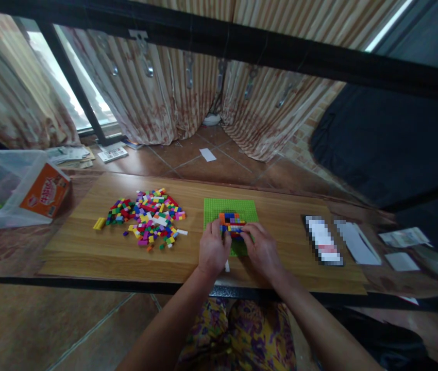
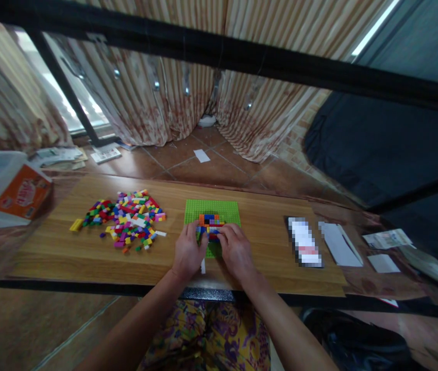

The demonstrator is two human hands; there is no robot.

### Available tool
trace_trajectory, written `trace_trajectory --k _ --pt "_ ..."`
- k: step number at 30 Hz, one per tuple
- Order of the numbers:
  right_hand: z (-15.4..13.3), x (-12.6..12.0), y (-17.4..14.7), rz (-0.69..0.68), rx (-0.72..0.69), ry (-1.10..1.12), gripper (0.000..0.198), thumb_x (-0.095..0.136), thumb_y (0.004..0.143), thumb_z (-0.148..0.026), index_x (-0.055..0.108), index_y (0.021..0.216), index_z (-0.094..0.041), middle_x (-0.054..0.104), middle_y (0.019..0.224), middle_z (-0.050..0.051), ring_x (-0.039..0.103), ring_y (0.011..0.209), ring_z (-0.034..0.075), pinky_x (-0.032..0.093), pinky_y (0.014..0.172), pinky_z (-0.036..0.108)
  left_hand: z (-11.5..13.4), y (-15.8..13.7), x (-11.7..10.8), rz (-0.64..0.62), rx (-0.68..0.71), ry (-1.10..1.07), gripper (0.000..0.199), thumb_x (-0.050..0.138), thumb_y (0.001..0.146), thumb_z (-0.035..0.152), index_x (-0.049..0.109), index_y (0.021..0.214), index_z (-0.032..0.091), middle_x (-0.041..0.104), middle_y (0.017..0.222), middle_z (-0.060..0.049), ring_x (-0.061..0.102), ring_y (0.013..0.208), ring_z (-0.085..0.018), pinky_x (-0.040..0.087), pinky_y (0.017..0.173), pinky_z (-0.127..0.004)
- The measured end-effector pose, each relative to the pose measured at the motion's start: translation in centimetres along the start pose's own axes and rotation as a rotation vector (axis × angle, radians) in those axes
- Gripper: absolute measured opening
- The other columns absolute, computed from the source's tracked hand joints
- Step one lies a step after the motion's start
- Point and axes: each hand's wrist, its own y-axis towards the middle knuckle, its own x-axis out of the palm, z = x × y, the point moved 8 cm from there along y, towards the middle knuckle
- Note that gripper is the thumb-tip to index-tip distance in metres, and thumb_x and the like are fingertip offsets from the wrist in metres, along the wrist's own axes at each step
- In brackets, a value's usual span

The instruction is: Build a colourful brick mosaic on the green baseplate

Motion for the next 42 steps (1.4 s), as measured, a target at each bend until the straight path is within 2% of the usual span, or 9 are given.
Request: trace_trajectory --k 5,11,15,21,24,27,33,37,42 --pt "0.2 -0.3 -0.6 0.003 0.015 -0.001 0.015 0.048 0.094 -0.024 0.062 0.092 -0.022 0.065 0.093 0.006 0.061 0.087 0.019 0.05 0.08 0.034 -1.6 0.0 -1.8 0.032 -0.079 -0.099 0.031 0.052 0.085 0.019 0.051 0.116 0.015 0.063 0.104 -0.011 0.062 0.098 -0.023 0.052 0.088 -0.038" --pt "-0.7 0.3 0.2 -0.059 -0.103 -0.151 0.019 0.05 0.094 -0.027 0.068 0.089 -0.022 0.065 0.093 0.006 0.058 0.088 0.021 0.048 0.082 0.036 -3.3 -0.1 -3.5 -0.018 -0.099 -0.022 0.028 0.053 0.083 0.019 0.055 0.111 0.015 0.063 0.1 -0.011 0.062 0.095 -0.025 0.052 0.086 -0.039" --pt "-1.2 0.9 0.9 -0.133 -0.14 -0.229 0.017 0.054 0.092 -0.028 0.07 0.087 -0.022 0.064 0.093 0.007 0.055 0.09 0.022 0.047 0.081 0.036 -3.3 -0.2 -3.4 -0.039 -0.081 0.019 0.028 0.053 0.083 0.019 0.055 0.11 0.016 0.062 0.099 -0.01 0.062 0.095 -0.024 0.052 0.085 -0.037" --pt "-1.4 1.4 1.9 -0.218 -0.132 -0.27 0.014 0.06 0.088 -0.026 0.072 0.081 -0.023 0.063 0.089 0.006 0.053 0.087 0.022 0.045 0.081 0.036 -1.9 -0.2 -2.5 -0.128 -0.035 0.003 0.028 0.053 0.083 0.02 0.055 0.111 0.018 0.063 0.099 -0.008 0.062 0.093 -0.022 0.052 0.084 -0.035" --pt "-1.1 1.5 2.3 -0.226 -0.086 -0.218 0.013 0.062 0.086 -0.024 0.071 0.078 -0.022 0.062 0.088 0.006 0.054 0.085 0.021 0.045 0.08 0.036 -0.9 -0.5 -2.1 -0.2 0.013 -0.021 0.027 0.052 0.084 0.02 0.057 0.11 0.02 0.063 0.1 -0.007 0.062 0.092 -0.021 0.052 0.083 -0.034" --pt "-0.1 1.5 2.7 -0.224 0.029 -0.124 0.009 0.065 0.082 -0.02 0.07 0.075 -0.022 0.062 0.085 0.004 0.057 0.081 0.018 0.046 0.076 0.034 0.0 -0.6 -1.8 -0.277 0.061 -0.043 0.028 0.052 0.083 0.018 0.059 0.109 0.022 0.063 0.099 -0.006 0.062 0.091 -0.02 0.052 0.083 -0.032" --pt "2.0 1.3 3.1 -0.193 0.248 -0.004 0.008 0.071 0.072 -0.019 0.068 0.065 -0.021 0.061 0.076 0.001 0.057 0.069 0.015 0.044 0.066 0.029 0.1 -0.7 -0.9 -0.393 0.033 0.004 0.034 0.053 0.081 0.018 0.06 0.115 0.022 0.063 0.096 -0.007 0.064 0.084 -0.021 0.053 0.076 -0.033" --pt "2.4 1.2 3.0 -0.188 0.286 0.058 0.006 0.072 0.071 -0.023 0.07 0.067 -0.021 0.062 0.077 0.001 0.058 0.07 0.015 0.045 0.066 0.029 0.2 -0.7 -0.5 -0.416 0.05 0.036 0.038 0.051 0.083 0.019 0.059 0.12 0.021 0.062 0.095 -0.007 0.063 0.082 -0.022 0.052 0.076 -0.033" --pt "2.5 1.2 3.0 -0.134 0.328 0.084 0.013 0.074 0.07 -0.031 0.068 0.067 -0.02 0.061 0.074 0.001 0.057 0.067 0.014 0.045 0.066 0.029 0.5 -0.8 -0.5 -0.411 0.064 0.063 0.042 0.05 0.083 0.019 0.057 0.124 0.02 0.061 0.096 -0.008 0.062 0.083 -0.022 0.052 0.075 -0.033"
